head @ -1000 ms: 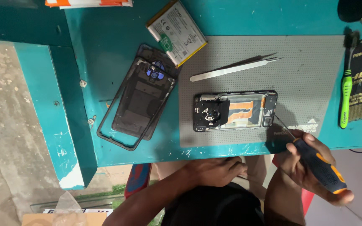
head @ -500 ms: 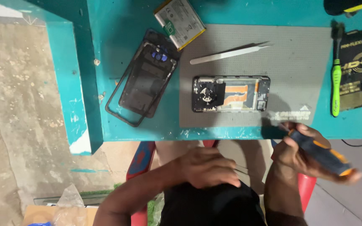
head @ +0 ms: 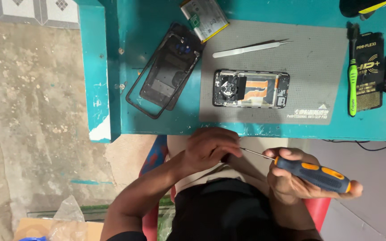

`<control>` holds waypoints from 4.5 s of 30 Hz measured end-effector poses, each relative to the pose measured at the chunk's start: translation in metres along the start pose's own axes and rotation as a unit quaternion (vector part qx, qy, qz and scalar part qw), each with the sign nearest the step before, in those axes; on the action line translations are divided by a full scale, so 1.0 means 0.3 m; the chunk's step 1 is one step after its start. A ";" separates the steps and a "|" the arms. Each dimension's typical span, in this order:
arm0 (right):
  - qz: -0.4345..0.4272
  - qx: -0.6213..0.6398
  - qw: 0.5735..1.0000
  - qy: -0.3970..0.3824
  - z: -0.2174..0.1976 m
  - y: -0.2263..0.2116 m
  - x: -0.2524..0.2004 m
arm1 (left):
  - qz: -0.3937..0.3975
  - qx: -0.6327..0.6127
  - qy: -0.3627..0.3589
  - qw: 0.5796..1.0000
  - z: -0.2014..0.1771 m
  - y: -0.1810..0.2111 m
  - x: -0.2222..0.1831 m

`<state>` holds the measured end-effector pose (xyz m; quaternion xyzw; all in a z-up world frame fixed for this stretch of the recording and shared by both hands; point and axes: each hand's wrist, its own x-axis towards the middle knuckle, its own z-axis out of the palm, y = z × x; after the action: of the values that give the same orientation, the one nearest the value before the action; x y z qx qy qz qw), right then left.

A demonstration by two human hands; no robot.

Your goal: The person uses a screwdriver and tweezers to remove and install components within the chassis of a mobile phone while it sits on an anti-slip mat.

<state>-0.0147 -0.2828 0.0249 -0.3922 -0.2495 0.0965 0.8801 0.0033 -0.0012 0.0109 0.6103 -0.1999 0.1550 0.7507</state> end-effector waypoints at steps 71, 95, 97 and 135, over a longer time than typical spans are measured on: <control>-0.067 -0.542 0.816 0.191 0.215 0.107 0.145 | 0.100 0.357 0.033 0.928 -0.001 0.038 0.034; -0.054 -0.512 0.857 -0.025 -0.005 0.226 0.610 | -0.135 0.469 -0.022 0.873 -0.058 -0.069 0.228; -0.050 -0.495 0.867 -0.015 -0.001 0.229 0.615 | -0.129 0.468 -0.027 0.874 -0.068 -0.071 0.236; -0.071 -0.613 0.785 -0.053 0.022 0.226 0.620 | -0.116 0.449 -0.011 0.886 -0.081 -0.068 0.215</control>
<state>0.1431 -0.1648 0.0462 -0.8245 -0.3299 -0.1193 0.4439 0.0720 0.0178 0.0208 0.9027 -0.0450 0.1330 0.4066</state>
